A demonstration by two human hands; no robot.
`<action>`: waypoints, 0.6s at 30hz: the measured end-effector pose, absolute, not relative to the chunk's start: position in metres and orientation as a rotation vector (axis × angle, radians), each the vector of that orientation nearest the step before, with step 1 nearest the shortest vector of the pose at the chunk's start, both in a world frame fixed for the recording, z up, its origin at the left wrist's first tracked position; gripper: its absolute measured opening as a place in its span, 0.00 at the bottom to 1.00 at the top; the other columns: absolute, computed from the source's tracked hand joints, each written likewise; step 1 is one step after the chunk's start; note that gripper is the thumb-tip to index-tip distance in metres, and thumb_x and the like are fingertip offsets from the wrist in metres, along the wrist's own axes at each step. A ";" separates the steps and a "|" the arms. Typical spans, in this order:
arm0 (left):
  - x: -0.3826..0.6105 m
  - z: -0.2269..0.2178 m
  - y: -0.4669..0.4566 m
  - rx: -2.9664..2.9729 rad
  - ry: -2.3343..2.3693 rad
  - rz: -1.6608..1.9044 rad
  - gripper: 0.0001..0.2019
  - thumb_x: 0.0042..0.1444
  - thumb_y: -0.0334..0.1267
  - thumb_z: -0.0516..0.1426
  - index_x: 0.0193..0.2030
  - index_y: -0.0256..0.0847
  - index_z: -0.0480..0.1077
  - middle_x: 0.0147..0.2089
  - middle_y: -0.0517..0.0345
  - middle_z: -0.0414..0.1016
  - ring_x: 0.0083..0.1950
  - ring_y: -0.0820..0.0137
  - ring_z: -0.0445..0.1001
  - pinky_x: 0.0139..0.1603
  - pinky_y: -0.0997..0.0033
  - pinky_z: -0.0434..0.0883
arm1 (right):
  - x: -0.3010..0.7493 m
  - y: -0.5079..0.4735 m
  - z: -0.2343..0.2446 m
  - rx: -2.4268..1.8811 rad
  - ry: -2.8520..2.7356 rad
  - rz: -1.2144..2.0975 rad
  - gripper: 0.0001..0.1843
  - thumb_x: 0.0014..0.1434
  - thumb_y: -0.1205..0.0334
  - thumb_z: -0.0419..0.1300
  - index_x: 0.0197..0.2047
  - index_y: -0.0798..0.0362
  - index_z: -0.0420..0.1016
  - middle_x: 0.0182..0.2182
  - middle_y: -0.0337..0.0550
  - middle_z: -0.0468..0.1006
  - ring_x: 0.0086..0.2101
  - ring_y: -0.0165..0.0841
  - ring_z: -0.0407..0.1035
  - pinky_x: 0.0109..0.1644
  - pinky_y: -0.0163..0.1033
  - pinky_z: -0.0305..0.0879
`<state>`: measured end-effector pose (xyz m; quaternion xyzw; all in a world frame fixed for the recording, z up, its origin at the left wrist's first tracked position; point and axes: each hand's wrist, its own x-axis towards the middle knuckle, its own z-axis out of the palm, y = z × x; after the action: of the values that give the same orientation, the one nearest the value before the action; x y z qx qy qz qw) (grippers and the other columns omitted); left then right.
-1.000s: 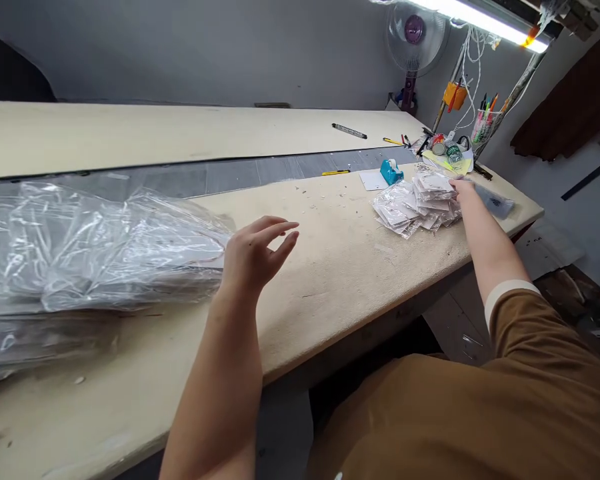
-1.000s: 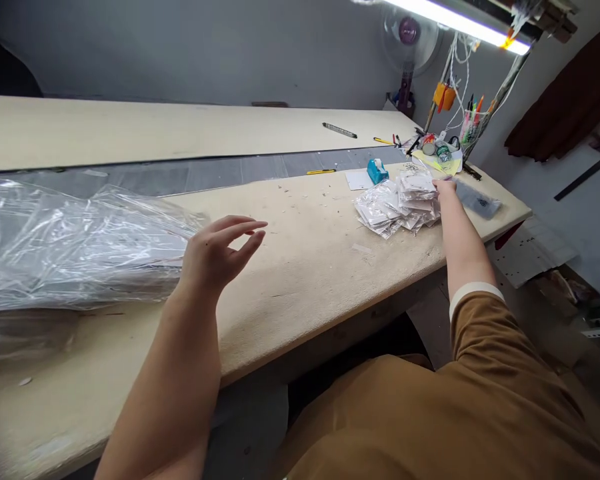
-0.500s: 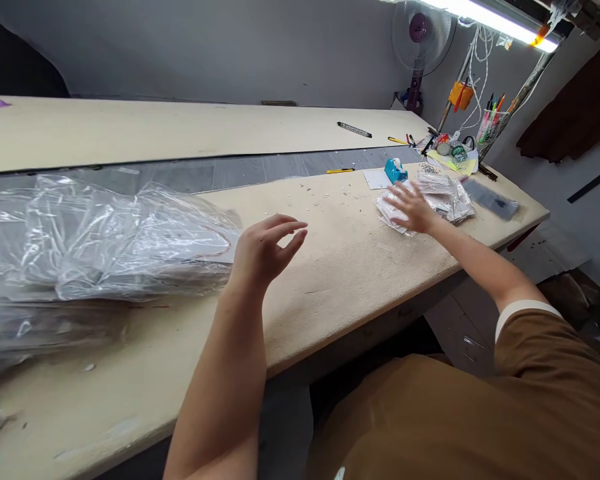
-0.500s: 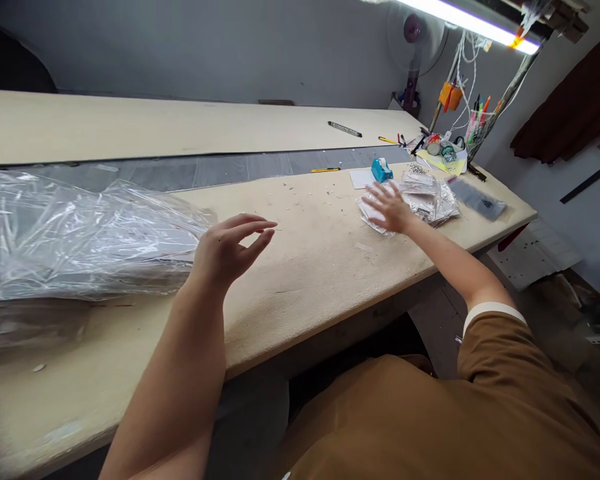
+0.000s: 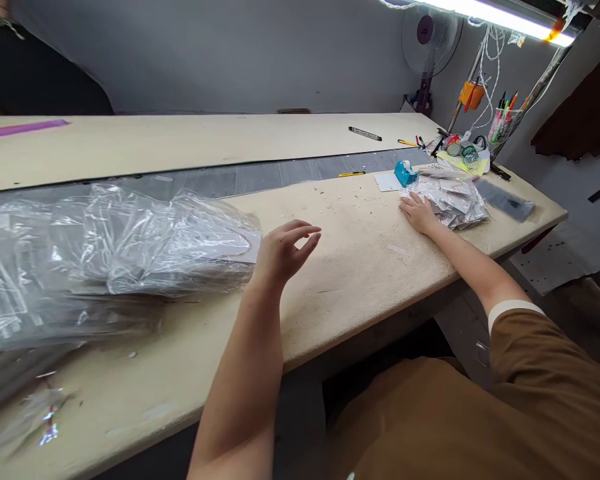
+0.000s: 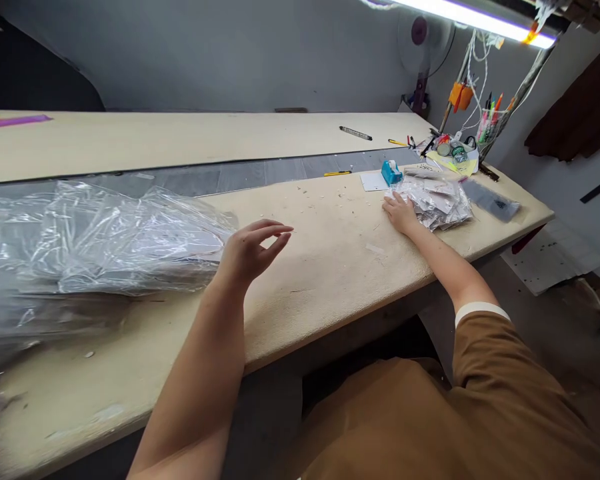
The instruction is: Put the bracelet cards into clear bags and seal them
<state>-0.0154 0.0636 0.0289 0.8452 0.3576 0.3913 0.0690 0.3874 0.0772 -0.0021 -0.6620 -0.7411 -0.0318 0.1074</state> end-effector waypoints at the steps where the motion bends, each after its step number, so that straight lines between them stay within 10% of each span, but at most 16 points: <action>1: -0.015 0.026 0.065 2.521 1.078 1.136 0.16 0.66 0.51 0.54 0.44 0.47 0.80 0.45 0.53 0.82 0.41 0.63 0.79 0.41 0.62 0.73 | 0.389 0.079 -0.003 -1.970 -2.157 -0.108 0.21 0.71 0.63 0.46 0.58 0.50 0.75 0.70 0.49 0.65 0.72 0.51 0.48 0.71 0.76 0.39; 7: 0.011 0.001 0.069 2.350 0.980 0.928 0.20 0.59 0.53 0.58 0.50 0.42 0.79 0.56 0.43 0.78 0.58 0.48 0.75 0.63 0.40 0.67 | 0.390 0.076 -0.003 -1.943 -2.119 -0.189 0.24 0.71 0.62 0.44 0.63 0.55 0.72 0.72 0.52 0.60 0.74 0.51 0.44 0.75 0.73 0.31; 13: 0.055 -0.015 0.060 2.100 0.753 0.884 0.33 0.61 0.59 0.56 0.67 0.44 0.66 0.70 0.42 0.66 0.73 0.50 0.63 0.76 0.44 0.56 | 0.365 0.057 0.009 -1.504 -2.409 -0.043 0.26 0.70 0.50 0.48 0.69 0.37 0.66 0.73 0.34 0.58 0.74 0.40 0.45 0.80 0.59 0.27; 18: 0.071 -0.015 0.047 1.677 0.629 0.882 0.42 0.63 0.69 0.42 0.75 0.44 0.50 0.74 0.42 0.61 0.71 0.51 0.66 0.71 0.46 0.66 | 0.291 0.034 -0.003 -1.025 -2.406 0.858 0.15 0.60 0.48 0.60 0.50 0.23 0.80 0.59 0.26 0.78 0.68 0.40 0.63 0.79 0.58 0.30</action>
<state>0.0707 0.0466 -0.0147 0.7059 0.2646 0.3714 0.5419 0.2914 0.0342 -0.0028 -0.3654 -0.8577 0.3057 0.1935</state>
